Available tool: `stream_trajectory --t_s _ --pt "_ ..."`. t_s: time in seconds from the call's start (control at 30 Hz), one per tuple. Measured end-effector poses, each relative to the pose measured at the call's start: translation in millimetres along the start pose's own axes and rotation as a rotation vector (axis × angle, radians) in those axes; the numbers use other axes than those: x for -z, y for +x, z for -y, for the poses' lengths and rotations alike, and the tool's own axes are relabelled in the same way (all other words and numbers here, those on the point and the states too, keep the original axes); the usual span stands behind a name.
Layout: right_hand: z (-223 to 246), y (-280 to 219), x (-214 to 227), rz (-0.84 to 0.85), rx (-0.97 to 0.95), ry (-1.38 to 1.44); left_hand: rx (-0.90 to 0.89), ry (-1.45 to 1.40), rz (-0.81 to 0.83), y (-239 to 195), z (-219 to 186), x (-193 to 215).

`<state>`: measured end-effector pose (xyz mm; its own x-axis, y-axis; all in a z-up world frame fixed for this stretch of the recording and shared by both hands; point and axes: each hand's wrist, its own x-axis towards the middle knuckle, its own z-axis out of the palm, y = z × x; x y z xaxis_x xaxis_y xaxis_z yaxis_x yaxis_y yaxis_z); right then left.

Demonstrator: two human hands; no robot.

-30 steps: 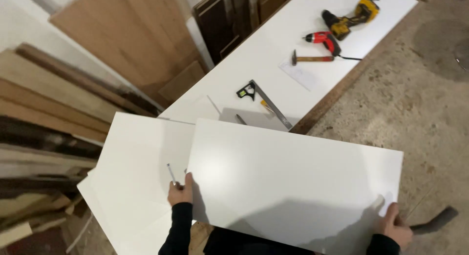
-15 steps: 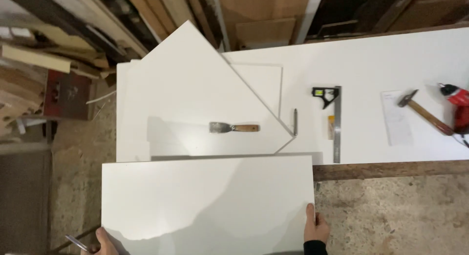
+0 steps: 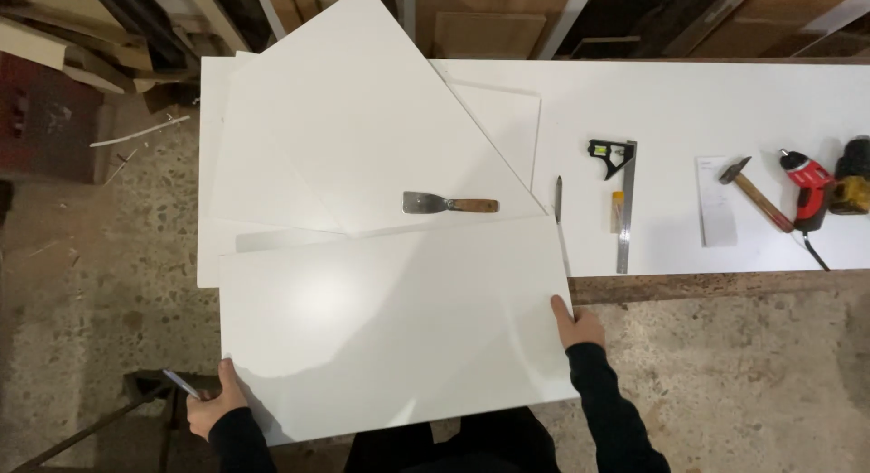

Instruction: The recorder measures white boards with a tape measure and uses a scraper to clean the edges.

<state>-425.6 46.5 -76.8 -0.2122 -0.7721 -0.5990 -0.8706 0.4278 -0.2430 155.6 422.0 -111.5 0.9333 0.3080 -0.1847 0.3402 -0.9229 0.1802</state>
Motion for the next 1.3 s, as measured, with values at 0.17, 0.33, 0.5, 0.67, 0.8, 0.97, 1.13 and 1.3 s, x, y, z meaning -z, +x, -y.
stream_trajectory --t_s 0.17,0.33,0.5,0.67,0.8,0.97,1.13,1.3 --pt "106 -19 39 -0.141 0.138 -0.194 -0.095 0.012 -0.026 19 -23 -15" --pt "232 3 28 -0.434 0.801 -0.22 -0.122 -0.107 0.121 10 -47 -14" --pt "313 89 -15 -0.38 1.21 -0.491 -0.067 -0.113 0.178 0 -80 -26" --pt "358 81 15 -0.124 1.029 -0.538 -0.126 -0.164 0.135 5 -88 -31" --pt "364 88 29 -0.265 1.0 -0.357 -0.118 -0.168 0.122 6 -105 -34" --pt "230 63 20 -0.608 0.729 0.137 -0.231 -0.199 0.079 6 -132 -36" --pt "87 -13 19 -0.779 0.558 0.161 -0.177 -0.233 0.158 -6 -176 -24" --pt "26 -78 50 -0.493 0.142 0.282 -0.132 -0.266 0.235 -43 -226 19"
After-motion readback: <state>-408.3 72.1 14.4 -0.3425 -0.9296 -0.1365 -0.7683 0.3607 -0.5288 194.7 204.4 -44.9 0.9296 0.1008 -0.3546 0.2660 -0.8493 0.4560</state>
